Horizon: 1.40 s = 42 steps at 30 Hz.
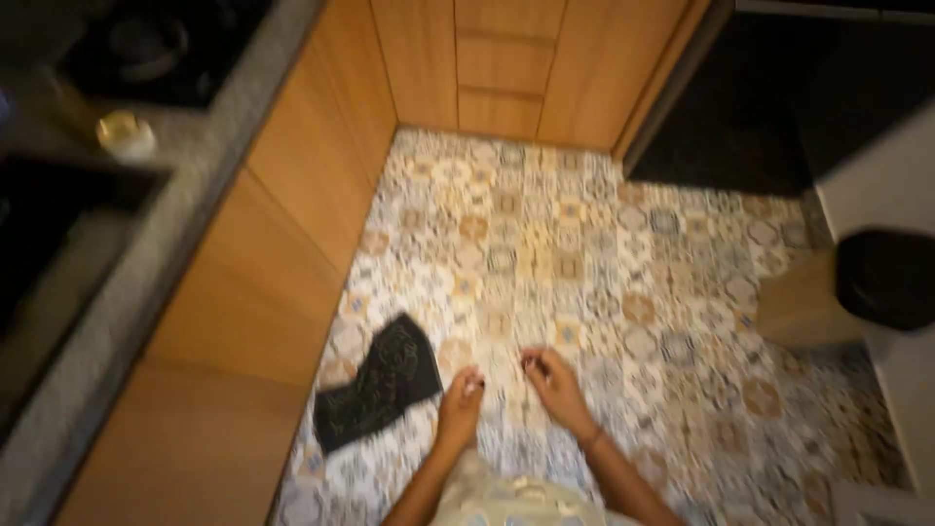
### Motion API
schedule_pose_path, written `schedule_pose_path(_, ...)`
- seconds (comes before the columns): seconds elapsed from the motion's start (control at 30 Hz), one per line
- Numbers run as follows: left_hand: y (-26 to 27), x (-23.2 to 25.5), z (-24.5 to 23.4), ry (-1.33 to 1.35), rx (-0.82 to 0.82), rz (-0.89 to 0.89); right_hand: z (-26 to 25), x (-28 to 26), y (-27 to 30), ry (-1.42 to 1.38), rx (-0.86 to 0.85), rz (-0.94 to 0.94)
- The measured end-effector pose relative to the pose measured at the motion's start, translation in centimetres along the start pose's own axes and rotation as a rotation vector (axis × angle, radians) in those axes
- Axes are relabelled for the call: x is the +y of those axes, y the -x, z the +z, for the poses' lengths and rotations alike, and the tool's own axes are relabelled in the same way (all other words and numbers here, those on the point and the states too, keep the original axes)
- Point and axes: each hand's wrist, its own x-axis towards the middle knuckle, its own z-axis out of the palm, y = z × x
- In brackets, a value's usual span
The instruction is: Arranging plates, bowls, and cutlery on a dining table.
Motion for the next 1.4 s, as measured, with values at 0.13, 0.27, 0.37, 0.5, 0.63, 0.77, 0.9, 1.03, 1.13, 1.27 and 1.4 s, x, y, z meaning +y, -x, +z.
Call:
schedule_pose_path(0.13, -11.3, 4.7, 1.7, -0.205, -0.044, 0.020, 1.3, -0.8, -11.0, -0.022, -0.034, 0.059)
schedule_pose_path(0.27, -21.7, 10.6, 4.7, -0.199, -0.188, 0.168, -1.4, 0.0, -20.1, -0.061, 0.037, 0.108)
schedule_pose_path(0.37, -29.8, 11.6, 8.1, -0.165, -0.292, 0.093, -5.8, 3.7, -27.7, -0.066, 0.136, 0.122)
schedule_pose_path(0.5, -38.5, 5.6, 12.9, 0.113, -0.313, 0.026, -12.1, 6.2, -36.2, -0.037, 0.233, 0.191)
schedule_pose_path(0.63, -51.5, 11.3, 15.1, 0.167, -0.319, -0.185, -17.9, 9.6, -50.9, -0.022, 0.190, 0.146)
schedule_pose_path(0.77, -58.7, 16.9, 16.9, -0.117, -0.207, -0.156, -19.3, 5.3, -62.2, 0.128, 0.073, 0.188)
schedule_pose_path(0.9, -68.5, 16.7, 16.4, -0.021, -0.068, -0.066, -15.9, 1.1, -75.4, 0.199, -0.109, 0.050)
schedule_pose_path(1.03, -80.3, 18.4, 15.0, -0.138, -0.084, -0.003, -11.0, -1.9, -86.7, 0.272, -0.157, -0.011)
schedule_pose_path(1.13, -88.3, 17.9, 13.9, -0.692, -0.056, 0.029, -8.7, -1.0, -93.0, 0.385, -0.177, -0.107)
schedule_pose_path(1.27, -100.5, 19.5, 13.9, -0.175, -0.163, 0.114, -8.8, 1.2, -102.9, 0.417, -0.110, -0.049)
schedule_pose_path(1.4, -108.4, 22.7, 15.2, -0.357, -0.221, 0.150, -11.5, 2.1, -110.4, 0.553, 0.010, -0.159)
